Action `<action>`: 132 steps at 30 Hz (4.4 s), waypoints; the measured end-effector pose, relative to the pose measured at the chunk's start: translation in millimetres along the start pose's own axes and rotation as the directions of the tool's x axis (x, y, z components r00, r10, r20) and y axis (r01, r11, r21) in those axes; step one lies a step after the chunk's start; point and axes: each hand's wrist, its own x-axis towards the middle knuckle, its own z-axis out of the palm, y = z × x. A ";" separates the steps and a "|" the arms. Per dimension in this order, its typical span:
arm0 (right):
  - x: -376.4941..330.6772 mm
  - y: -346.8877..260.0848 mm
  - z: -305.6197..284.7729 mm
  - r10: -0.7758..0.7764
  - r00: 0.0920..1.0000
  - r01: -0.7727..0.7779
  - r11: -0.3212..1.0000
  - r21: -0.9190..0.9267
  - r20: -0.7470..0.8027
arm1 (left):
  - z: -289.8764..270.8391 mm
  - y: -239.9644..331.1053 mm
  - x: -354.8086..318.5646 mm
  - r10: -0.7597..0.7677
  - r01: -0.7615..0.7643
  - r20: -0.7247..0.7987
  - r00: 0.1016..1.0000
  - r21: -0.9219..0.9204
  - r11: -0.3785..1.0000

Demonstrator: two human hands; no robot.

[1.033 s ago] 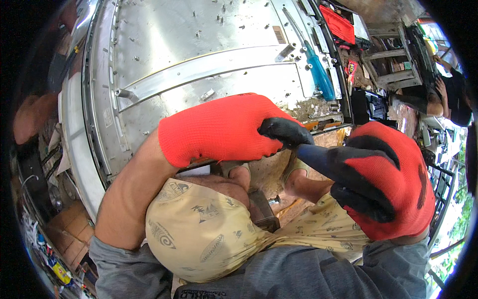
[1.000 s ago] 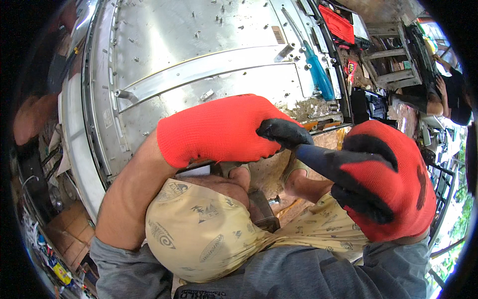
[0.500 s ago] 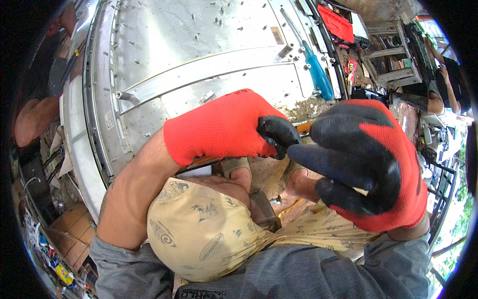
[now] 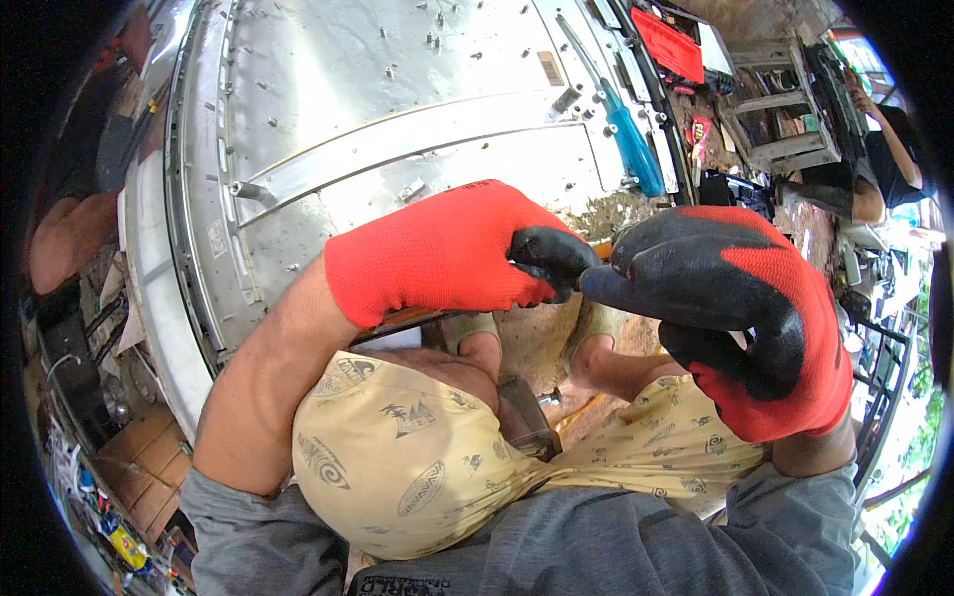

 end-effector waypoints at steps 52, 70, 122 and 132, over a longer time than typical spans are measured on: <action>10.6 182.7 -3.7 0.522 0.762 -0.576 0.816 -0.034 -0.383 | -223.9 -82.4 -135.2 0.164 0.744 -0.912 0.376 0.403 0.533; -34.0 75.7 -65.9 -0.065 0.843 0.087 0.996 0.016 -0.534 | -183.3 -54.2 -121.6 0.527 0.820 -0.837 0.144 0.400 0.410; -10.5 -13.3 -5.7 -0.116 0.988 0.095 0.978 -0.184 -0.105 | -11.6 -7.3 5.8 0.119 -0.121 0.070 0.990 0.027 0.992; 2.5 -11.7 2.0 -0.268 0.963 0.266 0.961 -0.079 -0.014 | -7.9 -6.8 2.8 0.192 -0.200 0.123 0.974 0.053 0.978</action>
